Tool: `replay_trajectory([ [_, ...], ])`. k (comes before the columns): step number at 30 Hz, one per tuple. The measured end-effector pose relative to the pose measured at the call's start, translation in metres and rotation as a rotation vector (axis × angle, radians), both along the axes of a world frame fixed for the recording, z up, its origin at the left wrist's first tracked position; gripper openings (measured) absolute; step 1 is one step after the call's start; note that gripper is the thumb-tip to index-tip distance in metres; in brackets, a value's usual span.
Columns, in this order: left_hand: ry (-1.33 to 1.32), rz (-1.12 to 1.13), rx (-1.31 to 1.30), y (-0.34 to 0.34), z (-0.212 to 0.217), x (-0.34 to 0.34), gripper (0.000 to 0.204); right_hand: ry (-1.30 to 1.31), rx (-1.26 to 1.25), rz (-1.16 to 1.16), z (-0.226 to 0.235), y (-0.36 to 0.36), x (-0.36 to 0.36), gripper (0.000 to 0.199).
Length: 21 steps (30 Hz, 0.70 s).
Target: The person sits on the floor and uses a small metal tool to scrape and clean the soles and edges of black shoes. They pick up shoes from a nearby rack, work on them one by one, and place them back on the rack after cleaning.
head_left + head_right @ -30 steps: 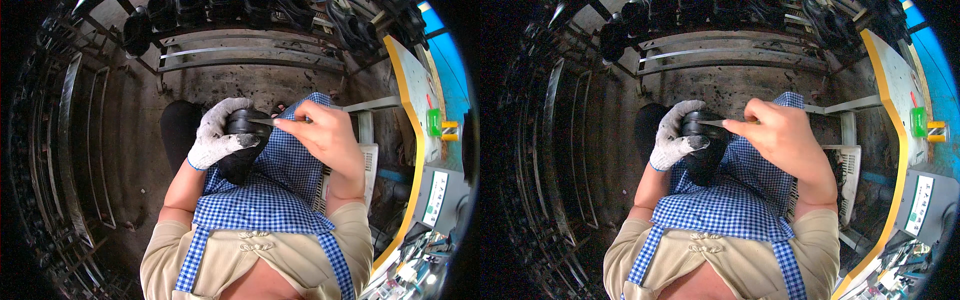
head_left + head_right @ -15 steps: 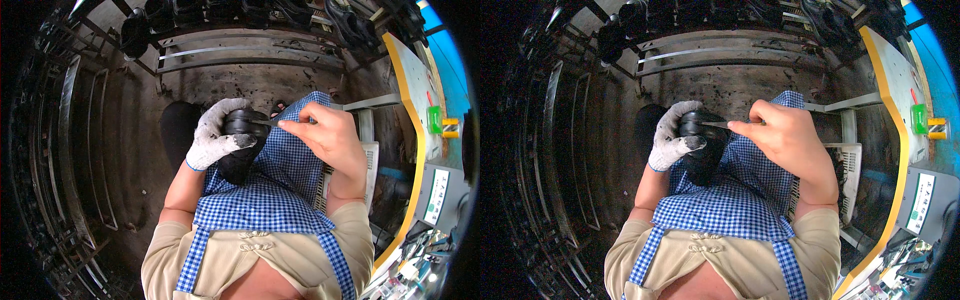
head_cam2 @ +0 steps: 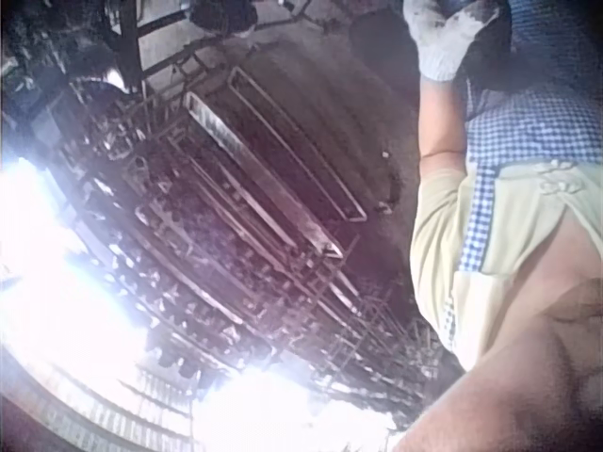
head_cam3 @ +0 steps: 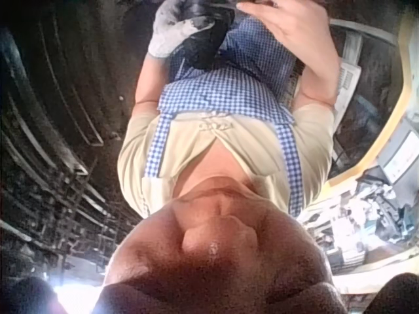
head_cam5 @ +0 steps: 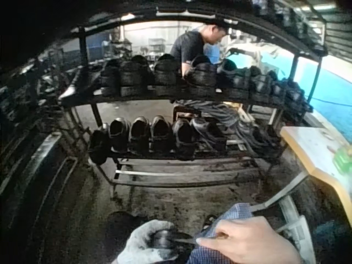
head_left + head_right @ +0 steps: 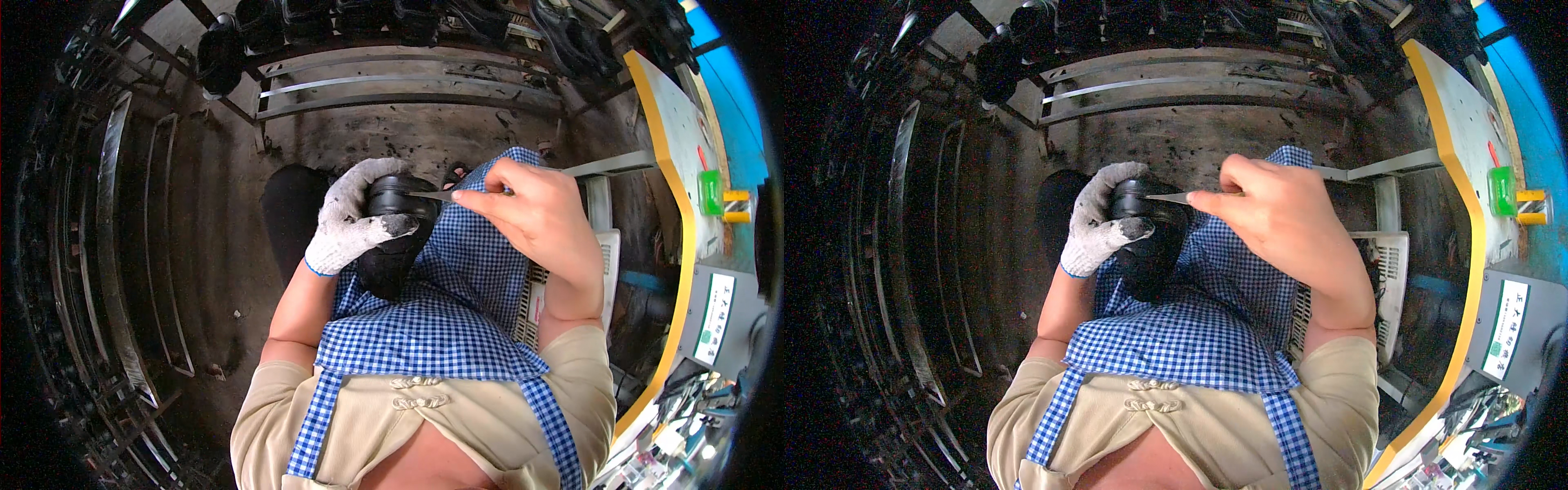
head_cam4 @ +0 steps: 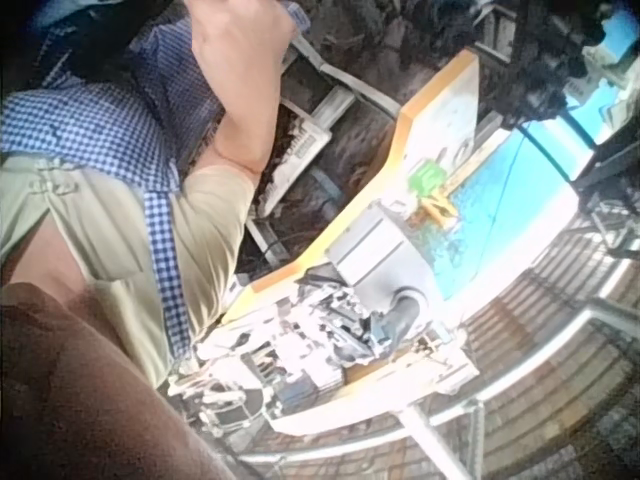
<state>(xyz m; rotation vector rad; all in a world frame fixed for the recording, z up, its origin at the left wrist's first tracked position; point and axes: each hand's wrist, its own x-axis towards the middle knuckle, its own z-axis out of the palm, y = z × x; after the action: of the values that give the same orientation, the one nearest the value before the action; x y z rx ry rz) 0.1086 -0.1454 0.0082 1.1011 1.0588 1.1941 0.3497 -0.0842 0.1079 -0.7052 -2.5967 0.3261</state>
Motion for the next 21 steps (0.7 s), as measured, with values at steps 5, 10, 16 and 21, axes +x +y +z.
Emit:
replay_trajectory([
  [5, 0.143, -0.007, 0.059, 0.002, -0.011, -0.001, 0.074, -0.01, 0.014, 0.011, -0.002, 0.002, -0.007, 0.022],
  [10, -0.016, -0.003, -0.004, 0.0, -0.004, -0.001, 0.075, 0.004, -0.026, 0.024, 0.0, 0.005, 0.003, 0.024],
  [16, -0.029, -0.024, -0.012, -0.001, -0.004, 0.003, 0.074, 0.011, -0.014, 0.039, -0.006, 0.002, -0.011, 0.025],
  [21, 0.094, 0.069, 0.097, 0.004, 0.0, -0.009, 0.072, 0.297, -0.157, -0.118, -0.048, 0.012, -0.002, 0.03],
])
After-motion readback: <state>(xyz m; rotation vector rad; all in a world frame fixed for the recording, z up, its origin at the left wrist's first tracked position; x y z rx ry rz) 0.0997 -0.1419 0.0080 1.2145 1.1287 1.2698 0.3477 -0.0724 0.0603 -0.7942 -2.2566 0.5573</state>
